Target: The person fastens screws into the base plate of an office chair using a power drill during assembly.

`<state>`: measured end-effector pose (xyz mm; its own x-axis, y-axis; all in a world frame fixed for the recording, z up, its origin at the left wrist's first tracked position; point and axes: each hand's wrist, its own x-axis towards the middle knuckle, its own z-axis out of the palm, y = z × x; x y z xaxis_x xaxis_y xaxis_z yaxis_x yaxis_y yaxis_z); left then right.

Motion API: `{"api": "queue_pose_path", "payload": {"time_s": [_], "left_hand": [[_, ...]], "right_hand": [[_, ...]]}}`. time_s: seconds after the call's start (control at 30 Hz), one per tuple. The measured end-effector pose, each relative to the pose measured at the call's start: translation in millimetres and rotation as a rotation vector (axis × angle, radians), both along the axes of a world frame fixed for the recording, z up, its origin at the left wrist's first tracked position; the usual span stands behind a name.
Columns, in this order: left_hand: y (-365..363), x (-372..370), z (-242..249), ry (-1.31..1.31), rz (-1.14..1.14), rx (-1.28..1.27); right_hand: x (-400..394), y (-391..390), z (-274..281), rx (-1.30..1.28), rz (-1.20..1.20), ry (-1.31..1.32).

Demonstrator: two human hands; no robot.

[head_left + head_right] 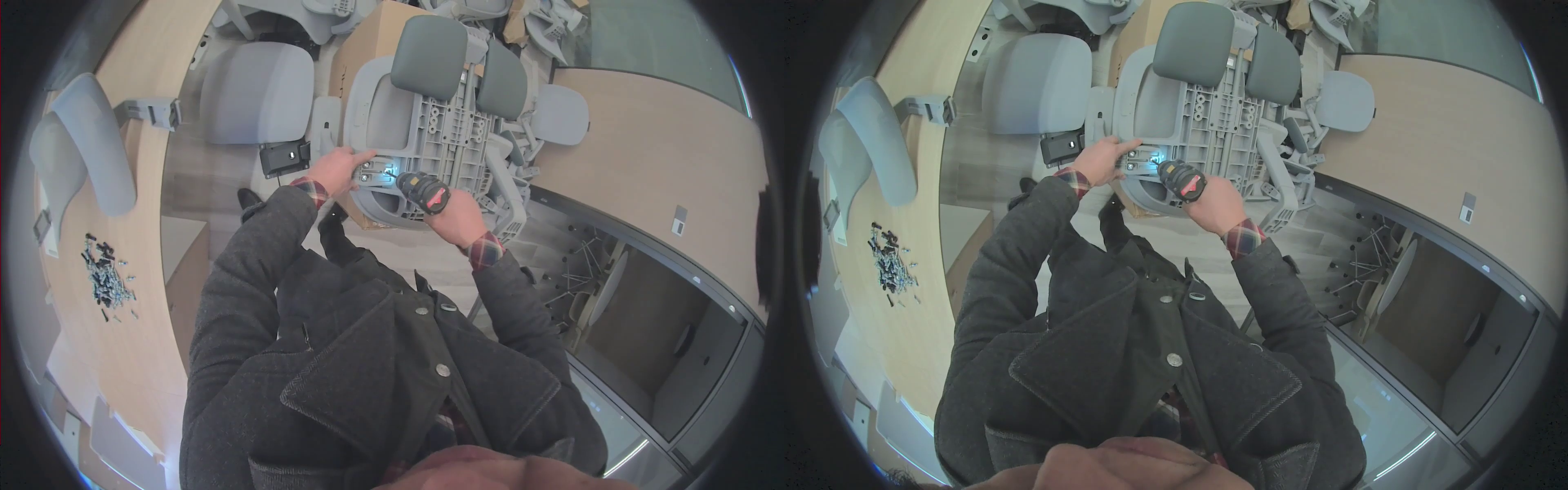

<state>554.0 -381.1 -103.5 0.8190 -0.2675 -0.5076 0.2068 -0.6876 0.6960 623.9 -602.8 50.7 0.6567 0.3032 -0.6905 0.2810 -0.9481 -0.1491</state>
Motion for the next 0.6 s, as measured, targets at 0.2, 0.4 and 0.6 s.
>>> {"api": "queue_pose_path", "payload": {"time_s": [0.2,0.4,0.6], "left_hand": [[1.4,2.5,3.1,-0.018,-0.036,0.015],[-2.5,-2.3,-7.8,-0.036,-0.018,0.022],[-5.6,-5.2,-23.4,-0.096,0.01,0.039]], "right_hand": [[5.4,4.5,5.7,-0.065,0.086,0.036],[7.5,12.9,11.8,-0.1,0.07,0.056],[19.7,31.4,22.4,-0.215,0.288,0.102]]}}
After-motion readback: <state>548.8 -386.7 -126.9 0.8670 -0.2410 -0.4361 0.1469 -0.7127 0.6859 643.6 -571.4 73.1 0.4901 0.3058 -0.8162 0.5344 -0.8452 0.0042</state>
